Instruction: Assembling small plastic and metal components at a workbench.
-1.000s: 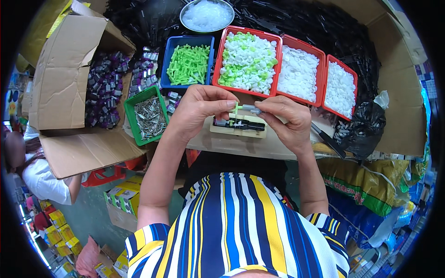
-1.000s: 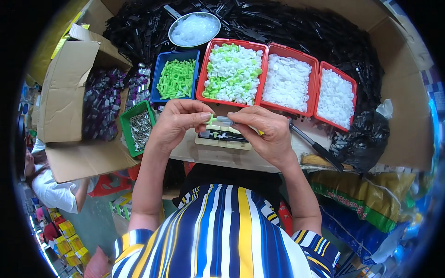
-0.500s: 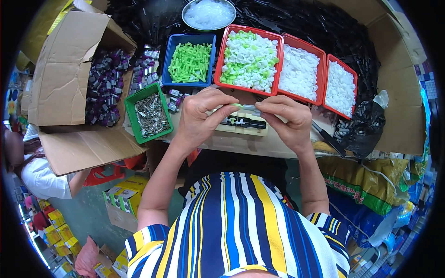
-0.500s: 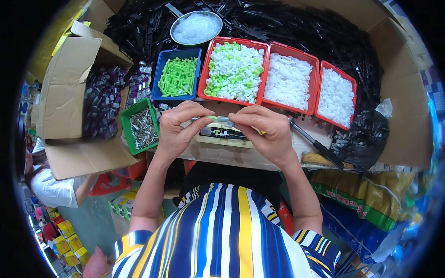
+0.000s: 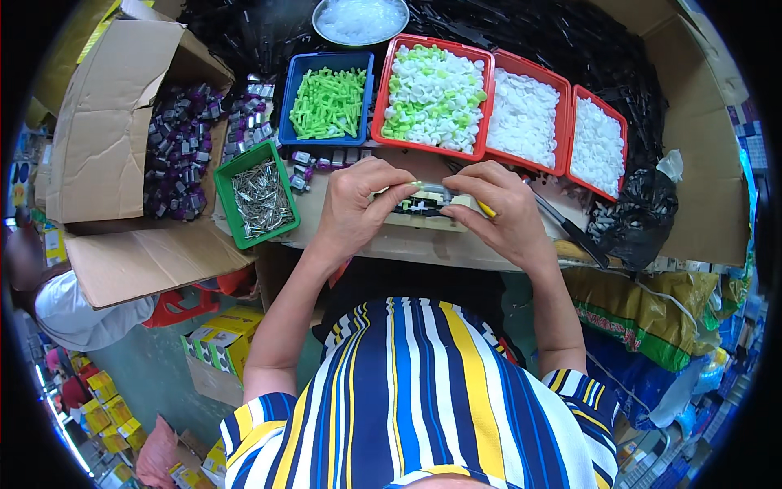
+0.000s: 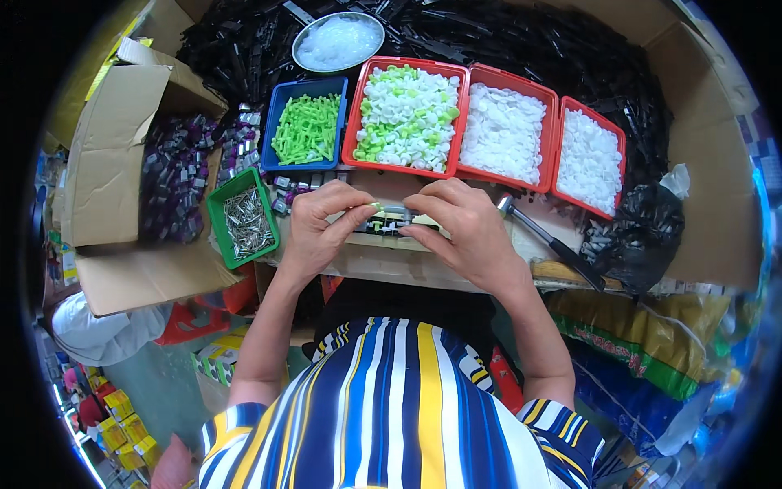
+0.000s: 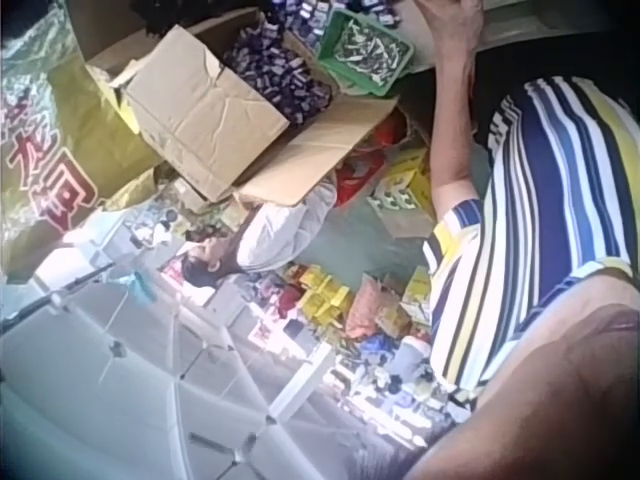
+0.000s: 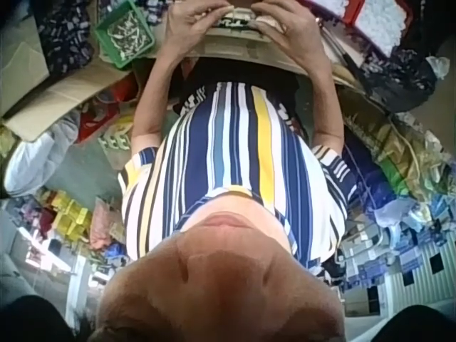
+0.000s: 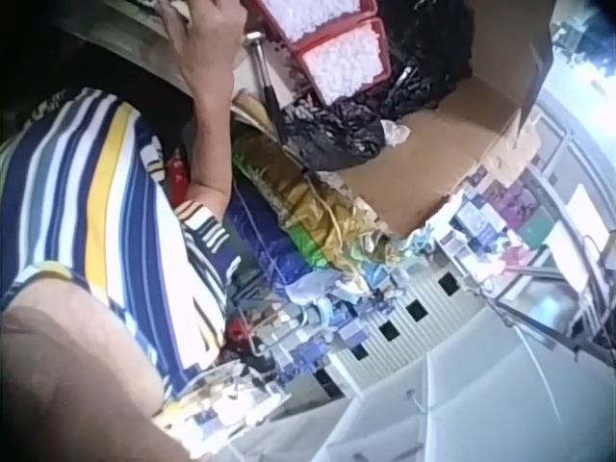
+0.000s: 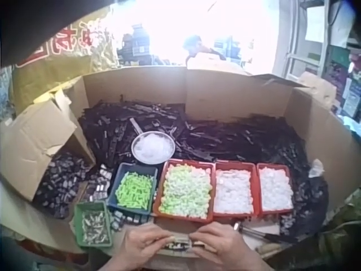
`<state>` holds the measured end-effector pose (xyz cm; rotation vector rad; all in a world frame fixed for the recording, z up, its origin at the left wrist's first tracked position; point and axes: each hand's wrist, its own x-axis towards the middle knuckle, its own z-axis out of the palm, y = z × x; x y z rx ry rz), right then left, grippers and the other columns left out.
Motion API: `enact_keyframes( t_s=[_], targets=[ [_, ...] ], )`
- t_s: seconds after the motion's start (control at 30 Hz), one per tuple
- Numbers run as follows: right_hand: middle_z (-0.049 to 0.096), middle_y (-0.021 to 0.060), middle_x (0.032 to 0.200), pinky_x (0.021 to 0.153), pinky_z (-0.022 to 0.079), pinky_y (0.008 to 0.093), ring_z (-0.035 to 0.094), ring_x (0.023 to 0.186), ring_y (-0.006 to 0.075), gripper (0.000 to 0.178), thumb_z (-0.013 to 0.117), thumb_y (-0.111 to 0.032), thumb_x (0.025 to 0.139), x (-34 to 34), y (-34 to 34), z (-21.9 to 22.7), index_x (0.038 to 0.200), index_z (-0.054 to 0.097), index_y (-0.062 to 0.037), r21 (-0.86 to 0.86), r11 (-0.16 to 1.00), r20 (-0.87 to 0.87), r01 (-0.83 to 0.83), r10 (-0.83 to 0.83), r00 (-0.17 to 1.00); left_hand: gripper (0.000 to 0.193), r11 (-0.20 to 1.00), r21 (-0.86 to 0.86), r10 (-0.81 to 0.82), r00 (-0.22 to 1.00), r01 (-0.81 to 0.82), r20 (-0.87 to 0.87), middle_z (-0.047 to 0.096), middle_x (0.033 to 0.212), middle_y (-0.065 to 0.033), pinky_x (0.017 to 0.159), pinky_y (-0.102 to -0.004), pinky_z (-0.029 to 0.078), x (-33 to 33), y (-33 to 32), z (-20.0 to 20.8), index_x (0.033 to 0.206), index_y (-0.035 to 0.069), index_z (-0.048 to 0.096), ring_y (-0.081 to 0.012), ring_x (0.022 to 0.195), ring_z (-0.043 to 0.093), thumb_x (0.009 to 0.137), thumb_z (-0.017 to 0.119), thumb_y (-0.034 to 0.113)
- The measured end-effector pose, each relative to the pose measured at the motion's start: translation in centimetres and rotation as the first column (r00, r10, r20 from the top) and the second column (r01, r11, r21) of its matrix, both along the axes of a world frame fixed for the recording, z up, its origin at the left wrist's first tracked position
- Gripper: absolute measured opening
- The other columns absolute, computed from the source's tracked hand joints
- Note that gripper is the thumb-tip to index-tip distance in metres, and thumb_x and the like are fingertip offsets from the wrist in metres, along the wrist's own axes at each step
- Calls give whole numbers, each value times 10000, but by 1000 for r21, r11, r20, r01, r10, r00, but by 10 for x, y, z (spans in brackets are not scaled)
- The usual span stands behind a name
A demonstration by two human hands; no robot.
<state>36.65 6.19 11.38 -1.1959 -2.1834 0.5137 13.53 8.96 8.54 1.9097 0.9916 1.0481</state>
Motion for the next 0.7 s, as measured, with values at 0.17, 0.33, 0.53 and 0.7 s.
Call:
enact_keyframes(
  t_s=[0.17,0.33,0.53,0.7],
  targets=[
    [665,107,970,748,502,366,644,888,269,309,809,-168,767,2,-2,2,1010,693,-15,17,999,81,-35,33,996,114,1000,-26,3,1000,-3,-3,667,746,-120,624,-335,478,5,-5,-2,908,-16,726,-216,672,615,817,738,52],
    [645,112,952,752,502,382,636,878,280,293,795,-144,765,12,-6,-1,994,666,-15,-79,997,117,-23,32,993,248,978,183,127,982,-101,-139,660,848,-127,688,-369,496,1,-10,-6,991,-6,710,-273,768,615,760,776,58],
    [628,128,958,756,507,406,628,892,309,288,784,-133,758,20,-11,-5,986,661,-9,-118,992,189,-33,55,980,257,840,540,219,941,-48,-257,638,938,-85,766,-390,503,-2,-35,-32,977,39,707,-284,914,613,737,785,88],
    [623,130,953,751,502,417,623,892,316,271,772,-127,764,16,-8,-4,977,659,-4,-146,988,239,-42,77,968,266,814,578,189,917,54,-352,631,976,-90,809,-389,492,3,-43,-48,1010,29,708,-271,991,597,758,736,110]
  ],
)
